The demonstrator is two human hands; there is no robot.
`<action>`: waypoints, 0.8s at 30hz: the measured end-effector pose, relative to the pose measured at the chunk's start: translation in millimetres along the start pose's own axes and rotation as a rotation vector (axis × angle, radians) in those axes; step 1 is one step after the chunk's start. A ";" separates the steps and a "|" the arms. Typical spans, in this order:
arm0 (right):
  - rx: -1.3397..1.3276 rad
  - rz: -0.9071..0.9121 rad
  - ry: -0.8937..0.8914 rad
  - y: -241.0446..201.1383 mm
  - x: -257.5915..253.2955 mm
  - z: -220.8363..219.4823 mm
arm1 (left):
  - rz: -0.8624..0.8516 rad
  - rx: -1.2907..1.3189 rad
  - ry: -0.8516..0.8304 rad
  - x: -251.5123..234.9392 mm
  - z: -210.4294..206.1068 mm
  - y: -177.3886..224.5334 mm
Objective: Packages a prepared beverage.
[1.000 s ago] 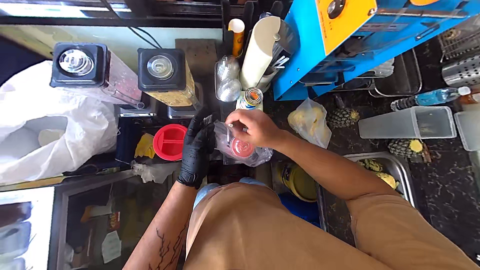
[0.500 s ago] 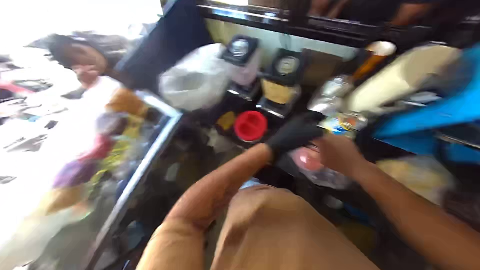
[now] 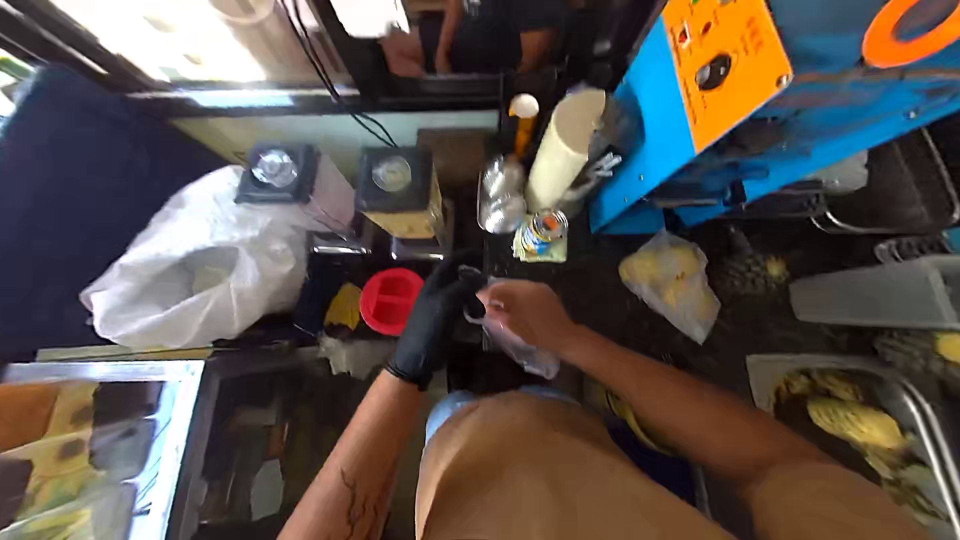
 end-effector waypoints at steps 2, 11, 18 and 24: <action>-0.106 0.073 0.190 -6.5 9.7 41.5 | 0.008 -0.033 -0.056 0.4 1.9 -0.9; 0.030 0.341 0.775 -44.8 66.4 116.9 | -0.015 0.093 -0.206 -21.2 -25.8 4.3; 0.083 0.229 0.710 -29.1 72.0 83.8 | 0.000 0.091 -0.247 -29.6 -27.2 3.2; 0.257 0.205 0.353 1.8 75.2 25.8 | 0.004 0.036 -0.227 -43.0 -37.3 6.9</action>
Point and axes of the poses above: each hand's wrist, its own x-axis away from the middle knuckle, its own z-axis out of the back of the hand, y = z × x, the point moved 8 cm from there along -x, towards the middle knuckle, and after that the axes turned 11 degrees about y, right-handed, at the moved point
